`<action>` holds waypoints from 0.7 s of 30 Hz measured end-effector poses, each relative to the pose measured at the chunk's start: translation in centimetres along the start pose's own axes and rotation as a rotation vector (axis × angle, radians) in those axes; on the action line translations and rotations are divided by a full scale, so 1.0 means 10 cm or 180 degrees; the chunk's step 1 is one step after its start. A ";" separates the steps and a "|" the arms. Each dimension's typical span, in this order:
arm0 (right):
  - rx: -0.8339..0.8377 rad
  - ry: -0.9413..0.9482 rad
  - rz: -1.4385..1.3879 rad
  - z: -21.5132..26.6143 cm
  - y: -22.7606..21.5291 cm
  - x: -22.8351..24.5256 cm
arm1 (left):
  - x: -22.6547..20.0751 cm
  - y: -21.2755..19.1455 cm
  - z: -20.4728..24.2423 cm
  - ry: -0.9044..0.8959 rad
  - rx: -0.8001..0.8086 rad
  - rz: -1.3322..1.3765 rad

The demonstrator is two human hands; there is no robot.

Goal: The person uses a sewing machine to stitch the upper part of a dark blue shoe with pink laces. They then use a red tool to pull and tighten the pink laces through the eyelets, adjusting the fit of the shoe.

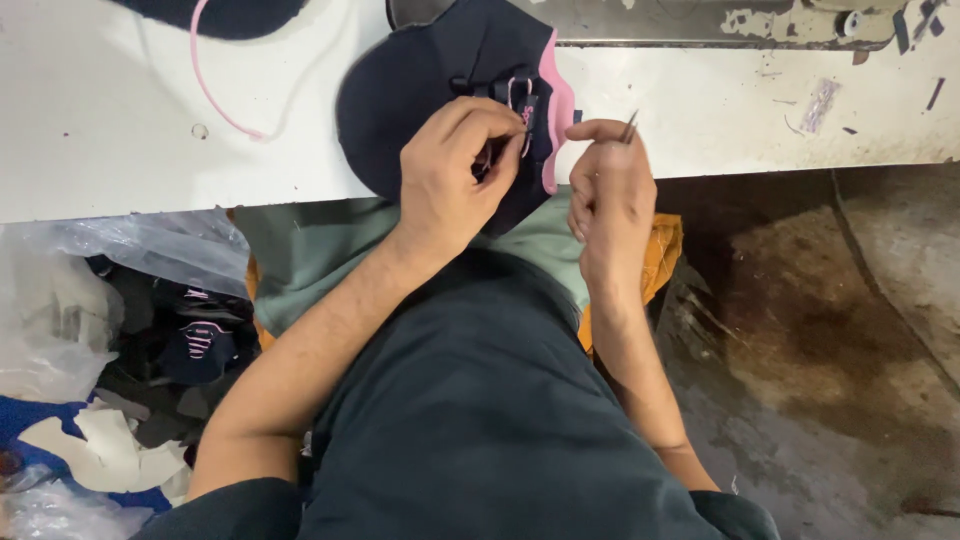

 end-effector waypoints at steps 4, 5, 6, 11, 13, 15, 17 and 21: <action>0.0258 0.0819 -0.1569 0.15 0.17 0.18 | 0.01 0.02 0.01 0.0262 -0.0086 -0.0088; 0.0486 0.1372 -0.2389 0.18 0.22 0.17 | 0.01 0.02 0.01 0.0353 -0.0139 -0.0140; 0.0483 0.1363 -0.2383 0.18 0.21 0.12 | 0.00 0.02 0.01 0.0360 -0.0138 -0.0132; 0.0677 0.2110 -0.3210 0.19 0.18 -0.09 | 0.00 -0.03 0.01 0.0190 -0.0004 -0.0055; 0.0670 0.2128 -0.3216 0.19 0.18 -0.09 | 0.01 -0.02 0.01 0.0196 0.0009 -0.0035; 0.0674 0.2142 -0.3217 0.18 0.19 -0.08 | 0.01 -0.03 0.00 0.0209 0.0012 -0.0016; 0.0577 0.2196 -0.3231 0.18 0.21 -0.07 | 0.00 -0.03 0.01 0.0183 0.0028 -0.0030; 0.0496 0.2227 -0.3240 0.17 0.21 -0.08 | 0.01 -0.03 0.00 0.0192 0.0042 0.0013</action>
Point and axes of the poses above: each hand's wrist, its own z-axis away from the middle knuckle, its own y-axis out of the palm, x = y × z, the point moved 2 cm from there along -z, towards the middle knuckle, and after that the axes turned 12 degrees about -y, right-handed, at the moved point
